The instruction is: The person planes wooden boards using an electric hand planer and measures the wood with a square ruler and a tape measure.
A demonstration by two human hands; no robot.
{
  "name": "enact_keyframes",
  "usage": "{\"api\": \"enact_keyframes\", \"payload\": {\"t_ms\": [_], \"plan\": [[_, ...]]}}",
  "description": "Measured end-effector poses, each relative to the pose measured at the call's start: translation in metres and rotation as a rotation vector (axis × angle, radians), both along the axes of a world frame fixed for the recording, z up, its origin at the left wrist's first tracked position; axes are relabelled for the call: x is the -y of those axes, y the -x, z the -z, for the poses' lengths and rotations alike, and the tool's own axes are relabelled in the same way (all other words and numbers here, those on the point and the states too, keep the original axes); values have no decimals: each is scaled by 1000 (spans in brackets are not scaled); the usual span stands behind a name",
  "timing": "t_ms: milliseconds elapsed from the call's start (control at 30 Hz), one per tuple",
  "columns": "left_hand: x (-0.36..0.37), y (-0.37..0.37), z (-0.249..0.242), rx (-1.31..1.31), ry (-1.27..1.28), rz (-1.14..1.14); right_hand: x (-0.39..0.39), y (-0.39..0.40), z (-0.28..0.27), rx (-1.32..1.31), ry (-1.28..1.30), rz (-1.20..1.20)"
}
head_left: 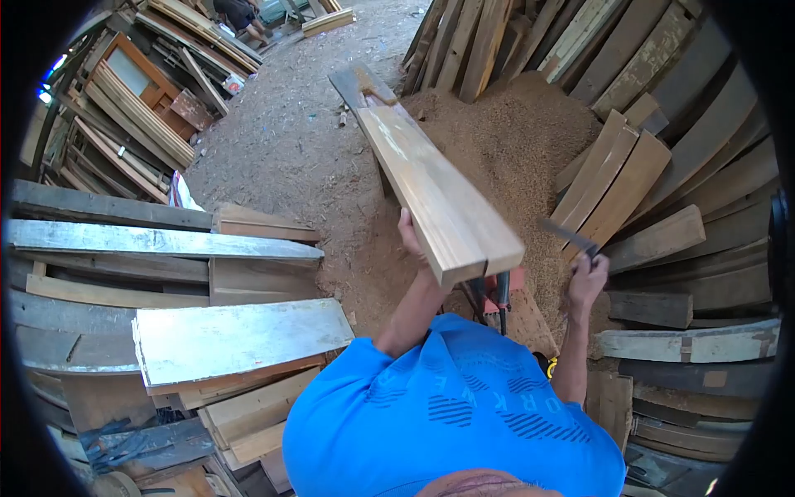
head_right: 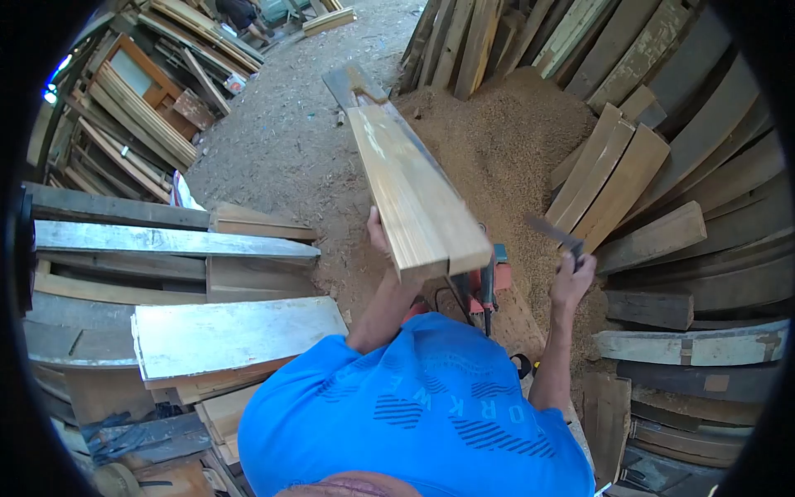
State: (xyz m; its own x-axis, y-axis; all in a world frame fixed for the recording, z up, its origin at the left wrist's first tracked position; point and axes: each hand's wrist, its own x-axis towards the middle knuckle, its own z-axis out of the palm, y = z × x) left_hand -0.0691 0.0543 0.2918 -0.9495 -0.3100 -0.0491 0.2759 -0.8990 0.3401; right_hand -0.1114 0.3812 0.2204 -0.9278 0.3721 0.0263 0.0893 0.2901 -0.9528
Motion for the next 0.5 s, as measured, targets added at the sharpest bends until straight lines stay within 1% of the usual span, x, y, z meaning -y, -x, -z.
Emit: {"api": "enact_keyframes", "payload": {"t_ms": [33,67,133,167,267,333,433,500], "plan": [[5,-7,-1,-62,-30,91,21,7,-40,-145,198,-8],[12,-19,-4,39,53,130,43,7,-73,-279,392,-20],[28,-36,-22,224,220,197,69,17,-96,-304,343,-171],[27,-48,-37,300,292,145,83,23,-102,-319,321,-252],[52,-86,-16,452,419,306,126,27,-102,-233,135,-594],[54,-109,-24,524,462,346,159,27,-99,-74,100,-801],[54,-137,-22,566,505,442,210,18,-95,-131,-62,-964],[44,-146,-20,593,494,396,236,10,-89,-32,58,-992]]}}
